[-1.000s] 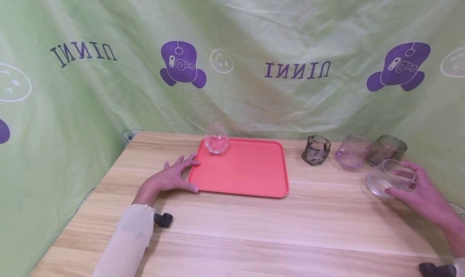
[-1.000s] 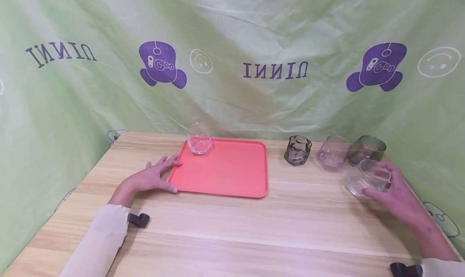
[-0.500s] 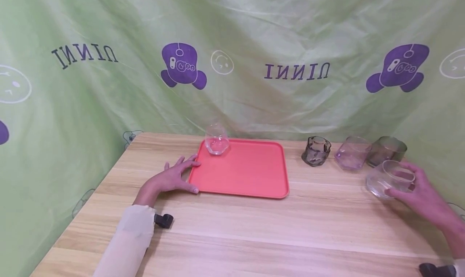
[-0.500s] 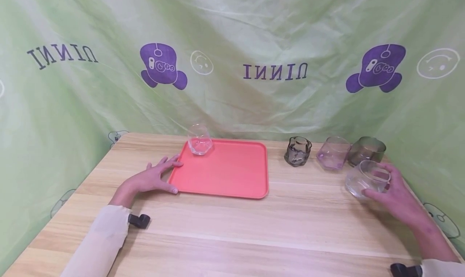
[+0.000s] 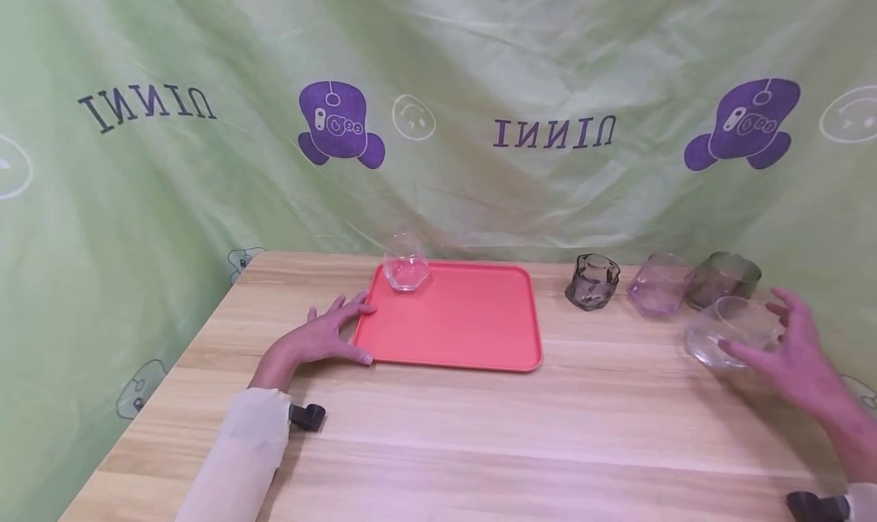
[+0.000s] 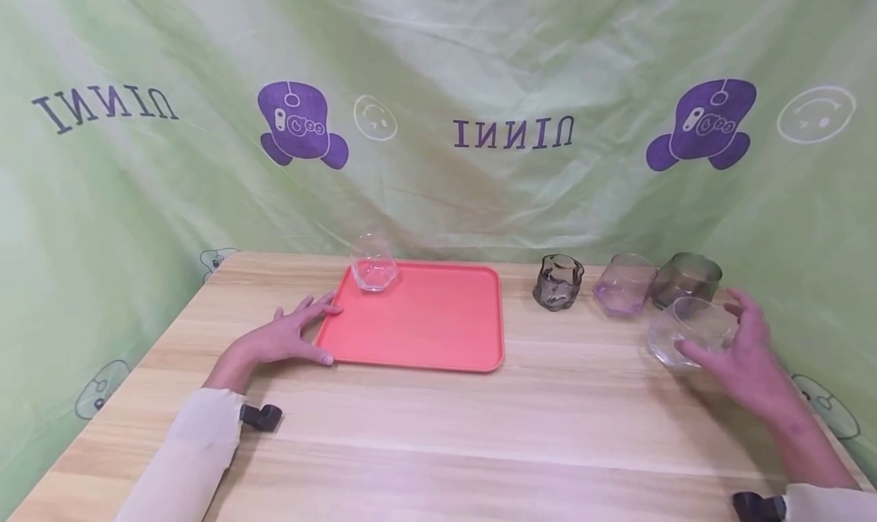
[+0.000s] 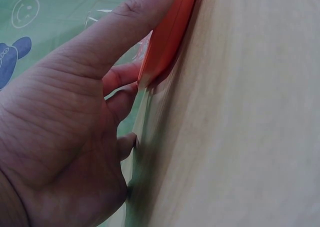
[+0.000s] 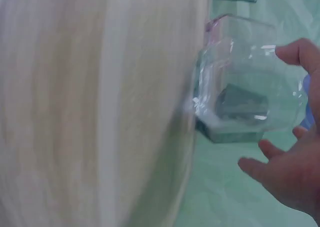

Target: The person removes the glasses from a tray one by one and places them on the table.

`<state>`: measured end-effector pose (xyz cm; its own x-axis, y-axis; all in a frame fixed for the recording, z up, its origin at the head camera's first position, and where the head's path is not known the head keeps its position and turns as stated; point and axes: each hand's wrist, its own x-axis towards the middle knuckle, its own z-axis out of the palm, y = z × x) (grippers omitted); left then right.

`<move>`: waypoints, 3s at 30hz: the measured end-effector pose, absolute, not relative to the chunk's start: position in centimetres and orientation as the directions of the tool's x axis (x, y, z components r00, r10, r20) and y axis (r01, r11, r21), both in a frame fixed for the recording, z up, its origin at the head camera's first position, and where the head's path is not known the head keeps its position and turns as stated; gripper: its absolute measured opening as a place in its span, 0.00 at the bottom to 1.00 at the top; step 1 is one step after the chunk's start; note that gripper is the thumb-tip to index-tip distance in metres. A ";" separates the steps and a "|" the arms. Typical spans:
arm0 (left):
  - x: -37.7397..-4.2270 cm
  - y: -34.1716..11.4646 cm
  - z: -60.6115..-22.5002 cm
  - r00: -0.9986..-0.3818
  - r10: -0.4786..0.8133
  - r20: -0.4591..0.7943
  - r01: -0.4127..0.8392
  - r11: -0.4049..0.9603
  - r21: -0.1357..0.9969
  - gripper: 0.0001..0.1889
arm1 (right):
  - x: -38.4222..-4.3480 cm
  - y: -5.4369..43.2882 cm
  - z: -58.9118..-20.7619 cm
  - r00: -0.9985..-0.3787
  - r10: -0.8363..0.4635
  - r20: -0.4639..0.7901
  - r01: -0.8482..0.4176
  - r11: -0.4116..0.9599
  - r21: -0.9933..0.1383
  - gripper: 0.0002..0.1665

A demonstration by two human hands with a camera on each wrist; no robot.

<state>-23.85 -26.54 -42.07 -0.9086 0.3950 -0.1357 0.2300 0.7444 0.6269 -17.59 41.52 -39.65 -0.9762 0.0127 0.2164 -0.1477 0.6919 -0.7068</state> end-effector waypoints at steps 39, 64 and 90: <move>-23.8 -26.4 -41.8 -0.907 0.395 -0.147 0.219 0.740 0.635 0.53 | -21.6 23.5 -34.0 -0.887 -0.260 0.383 -0.460 0.581 -0.671 0.47; -23.8 -26.4 -42.0 -0.905 0.408 -0.122 0.246 0.735 0.632 0.53 | -26.6 14.4 -36.0 -0.898 -0.373 0.234 -0.394 0.444 -0.804 0.45; -23.9 -26.4 -41.7 -0.908 0.398 -0.134 0.231 0.741 0.630 0.53 | -29.3 5.4 -37.4 -0.891 -0.418 0.175 -0.388 0.506 -0.770 0.54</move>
<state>-23.88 -26.41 -41.69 -0.9077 0.3976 -0.1345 0.2313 0.7411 0.6303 -29.30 5.44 -37.40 -0.8914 -0.4183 0.1745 -0.3882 0.5058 -0.7704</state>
